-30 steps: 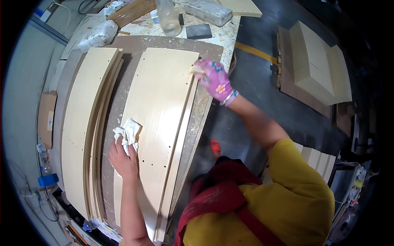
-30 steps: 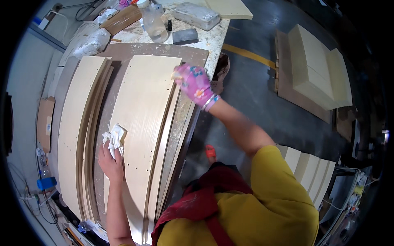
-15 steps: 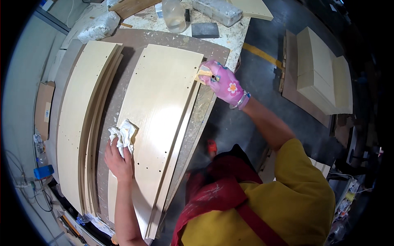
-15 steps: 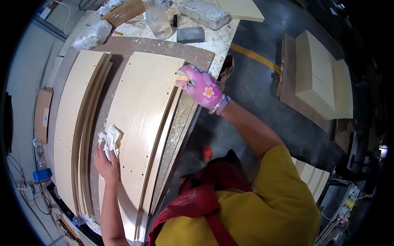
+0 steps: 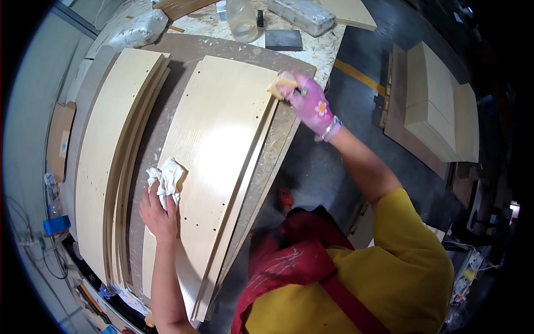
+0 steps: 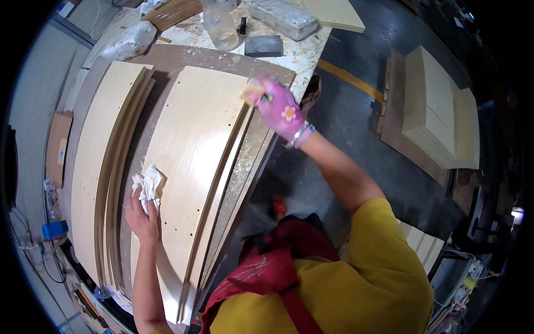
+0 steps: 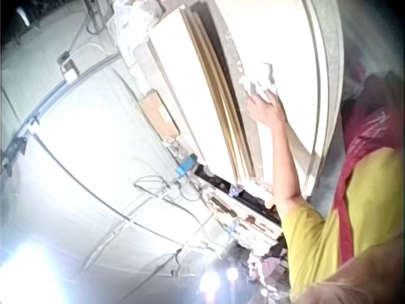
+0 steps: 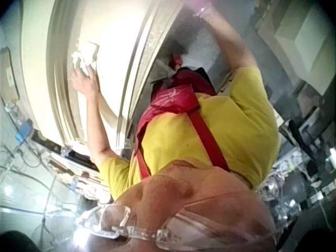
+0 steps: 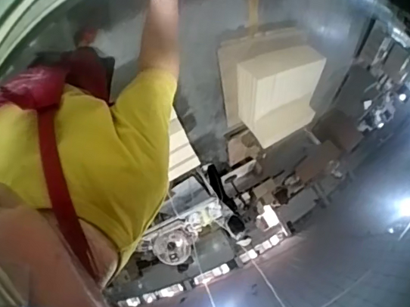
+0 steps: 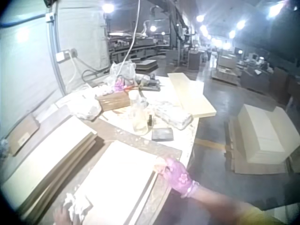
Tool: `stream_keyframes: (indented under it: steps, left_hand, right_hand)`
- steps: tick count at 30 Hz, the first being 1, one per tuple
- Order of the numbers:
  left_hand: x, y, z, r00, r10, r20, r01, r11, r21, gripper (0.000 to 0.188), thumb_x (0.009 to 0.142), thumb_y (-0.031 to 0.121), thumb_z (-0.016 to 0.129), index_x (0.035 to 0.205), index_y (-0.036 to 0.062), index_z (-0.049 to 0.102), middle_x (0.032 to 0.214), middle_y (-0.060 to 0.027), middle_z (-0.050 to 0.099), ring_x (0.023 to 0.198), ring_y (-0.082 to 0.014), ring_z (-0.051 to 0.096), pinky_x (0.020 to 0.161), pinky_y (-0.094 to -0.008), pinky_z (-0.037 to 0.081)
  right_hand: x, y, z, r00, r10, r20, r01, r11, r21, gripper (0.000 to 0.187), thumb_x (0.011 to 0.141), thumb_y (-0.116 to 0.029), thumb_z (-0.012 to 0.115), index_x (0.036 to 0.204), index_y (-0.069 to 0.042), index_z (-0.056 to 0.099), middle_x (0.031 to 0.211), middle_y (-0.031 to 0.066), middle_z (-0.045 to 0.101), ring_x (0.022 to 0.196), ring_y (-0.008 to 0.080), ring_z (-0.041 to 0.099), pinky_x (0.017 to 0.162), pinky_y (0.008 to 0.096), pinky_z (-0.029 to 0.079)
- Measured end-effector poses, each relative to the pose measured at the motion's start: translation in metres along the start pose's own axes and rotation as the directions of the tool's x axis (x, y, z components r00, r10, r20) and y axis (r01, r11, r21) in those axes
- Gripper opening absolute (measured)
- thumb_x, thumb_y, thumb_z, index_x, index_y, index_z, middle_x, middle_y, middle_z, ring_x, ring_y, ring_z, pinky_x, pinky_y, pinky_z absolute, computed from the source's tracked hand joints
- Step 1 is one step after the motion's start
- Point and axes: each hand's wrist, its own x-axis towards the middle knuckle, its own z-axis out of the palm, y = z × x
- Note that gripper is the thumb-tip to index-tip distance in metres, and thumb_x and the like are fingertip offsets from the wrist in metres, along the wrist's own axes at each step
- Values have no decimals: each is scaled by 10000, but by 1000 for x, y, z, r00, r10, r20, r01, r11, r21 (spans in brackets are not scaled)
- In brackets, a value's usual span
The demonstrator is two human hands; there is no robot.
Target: The person wipes the surface of light-colored wooden boards with a white cloth and a small sponge. They repeatedly dip the sponge into a container of liquid and apply it to the wood, then wipe the area with the cloth. The person works on multiple boards stacked on a workbench in a workshop.
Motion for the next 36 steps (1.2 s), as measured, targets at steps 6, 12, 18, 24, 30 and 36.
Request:
stream_keyframes:
  steps: [6,12,18,24,30,36]
  left_hand:
    - [1,2,0,1000,-16,9,16,1000,-10,421,845,258,582,1228,85,551,1259,-191,533,1147,-371,501,944,-464,375]
    - [1,2,0,1000,-17,19,18,1000,-20,411,852,258,577,1222,81,552,1257,-190,532,1147,-369,502,942,-464,376]
    - [3,1,1,1000,11,12,-11,1000,-7,418,856,259,571,1233,80,543,1259,-189,530,1143,-370,503,942,-466,375]
    - [0,0,1,1000,0,21,0,1000,-6,422,853,255,572,1235,80,539,1261,-191,528,1139,-372,502,946,-463,373]
    - [2,3,-2,999,-11,35,12,999,-32,413,852,253,569,1223,76,540,1253,-191,529,1141,-375,499,948,-469,374]
    - [4,6,-2,1000,3,17,-2,1000,-22,413,852,253,566,1224,75,541,1253,-194,529,1150,-376,495,947,-469,376]
  right_hand:
    - [-28,-23,8,972,-88,219,95,995,-23,303,879,-298,634,1071,-64,640,1076,173,604,986,331,607,875,401,486]
    - [-14,-19,0,989,18,145,-36,992,123,303,865,-236,631,1095,-40,615,1066,154,615,991,288,607,873,368,479]
    - [25,15,-5,1000,-22,14,20,993,116,344,863,-213,620,1132,-2,589,1051,173,628,971,307,619,868,359,476]
    - [-14,-15,4,926,-169,338,176,984,9,389,853,-270,661,1145,-22,593,1104,167,603,956,326,620,849,381,485]
    - [13,6,-11,990,8,138,-11,1000,24,397,866,-319,643,1140,-35,595,1056,169,624,929,342,630,803,412,498]
    - [-17,-15,7,893,-296,339,299,953,44,322,879,-320,617,1101,-89,593,1044,156,614,946,336,624,813,412,498]
